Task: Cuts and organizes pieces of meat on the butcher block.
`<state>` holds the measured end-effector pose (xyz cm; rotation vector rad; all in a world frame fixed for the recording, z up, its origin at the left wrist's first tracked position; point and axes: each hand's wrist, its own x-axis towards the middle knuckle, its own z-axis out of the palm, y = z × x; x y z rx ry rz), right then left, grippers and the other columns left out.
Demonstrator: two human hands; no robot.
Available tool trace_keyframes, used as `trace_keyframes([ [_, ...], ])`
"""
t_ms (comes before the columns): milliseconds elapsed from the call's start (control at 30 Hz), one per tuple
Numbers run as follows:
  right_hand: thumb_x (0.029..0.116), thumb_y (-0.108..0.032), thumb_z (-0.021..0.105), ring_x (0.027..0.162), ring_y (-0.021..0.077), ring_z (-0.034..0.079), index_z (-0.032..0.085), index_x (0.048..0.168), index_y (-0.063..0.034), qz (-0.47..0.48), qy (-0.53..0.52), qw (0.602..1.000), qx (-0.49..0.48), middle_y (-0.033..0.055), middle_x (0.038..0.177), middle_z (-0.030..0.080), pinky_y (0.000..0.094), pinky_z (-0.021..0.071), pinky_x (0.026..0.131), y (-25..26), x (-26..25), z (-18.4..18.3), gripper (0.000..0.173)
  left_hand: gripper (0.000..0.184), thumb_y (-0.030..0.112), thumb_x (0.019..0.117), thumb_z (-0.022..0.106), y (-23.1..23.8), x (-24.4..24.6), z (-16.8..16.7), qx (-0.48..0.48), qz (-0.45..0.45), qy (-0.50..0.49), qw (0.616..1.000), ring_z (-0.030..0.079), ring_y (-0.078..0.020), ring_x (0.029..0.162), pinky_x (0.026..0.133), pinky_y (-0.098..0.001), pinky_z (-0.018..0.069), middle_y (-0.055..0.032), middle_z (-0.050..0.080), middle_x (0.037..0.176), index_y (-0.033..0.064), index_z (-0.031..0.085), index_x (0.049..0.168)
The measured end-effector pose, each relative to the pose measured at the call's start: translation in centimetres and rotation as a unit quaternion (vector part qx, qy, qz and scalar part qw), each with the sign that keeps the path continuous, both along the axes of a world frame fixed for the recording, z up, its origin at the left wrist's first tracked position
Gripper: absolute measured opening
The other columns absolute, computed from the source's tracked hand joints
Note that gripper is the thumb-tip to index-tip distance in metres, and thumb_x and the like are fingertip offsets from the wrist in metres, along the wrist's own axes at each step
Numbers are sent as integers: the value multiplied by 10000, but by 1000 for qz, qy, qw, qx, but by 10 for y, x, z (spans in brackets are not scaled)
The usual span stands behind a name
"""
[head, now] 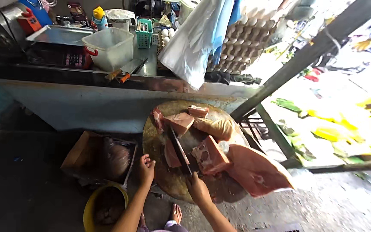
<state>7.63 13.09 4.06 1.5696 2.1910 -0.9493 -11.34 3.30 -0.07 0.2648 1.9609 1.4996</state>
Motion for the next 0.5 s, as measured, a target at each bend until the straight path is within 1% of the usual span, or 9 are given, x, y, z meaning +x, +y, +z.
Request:
trace_keyframes([
  [67,1072,-325,506,1092,409,693,499,1387,-49,13,-26,999,-12,228,1117,708,590,536,928,-6,-4,8,418,570,119,979,685,18,20,4,-14,-62,28,998,650,-353,1147,938,-473,569,-288,555,1370,-47,437,1464],
  [133,1077,-341,500,1087,411,693,504,1382,-42,18,-2,1000,-15,234,1103,707,590,536,930,-7,-10,6,427,628,165,955,724,40,29,10,-33,-111,76,990,584,-347,1275,1073,-460,490,-277,537,1425,-48,438,1472],
  [167,1074,-342,509,1069,407,697,515,1359,-37,18,16,1000,-16,232,1080,707,581,539,923,-6,-9,2,417,648,154,932,741,48,30,13,-45,-123,98,987,551,-349,1318,1110,-463,455,-270,525,1440,-41,438,1471],
  [233,1061,-327,552,984,388,700,539,1309,-13,10,75,997,-36,226,1021,696,561,543,886,2,3,-9,400,654,108,893,774,54,28,10,-43,-132,104,985,525,-349,1336,1118,-460,441,-267,513,1443,-45,447,1439],
  [267,1053,-308,578,906,369,694,548,1286,2,5,109,992,-57,222,985,681,546,550,840,9,10,-14,389,660,117,897,785,55,26,6,-33,-132,82,987,534,-343,1316,1094,-458,460,-266,506,1440,-44,435,1433],
  [333,1043,-292,591,746,309,672,560,1255,-2,-1,148,984,-98,190,916,652,500,572,724,26,21,-17,361,666,136,918,778,55,23,0,-23,-111,20,993,631,-344,1160,928,-472,567,-275,547,1366,-23,410,1450],
  [367,1044,-303,589,729,301,669,566,1259,-15,1,143,985,-100,182,910,652,492,570,713,30,23,-11,360,663,120,930,762,54,22,-3,-22,-100,-12,995,661,-346,1090,862,-477,593,-278,561,1337,-7,394,1466],
  [433,1047,-336,580,827,330,687,579,1297,-43,19,122,990,-62,189,953,677,525,555,796,34,22,17,386,630,50,945,719,53,22,-5,-22,-83,-51,995,684,-325,986,787,-453,603,-266,597,1273,2,387,1479],
  [500,1036,-307,590,857,340,682,592,1306,-31,29,172,985,7,187,934,681,542,544,824,31,18,59,386,612,57,960,706,51,22,-3,-13,-77,-67,995,680,-307,974,786,-431,599,-261,603,1253,-14,386,1478],
])
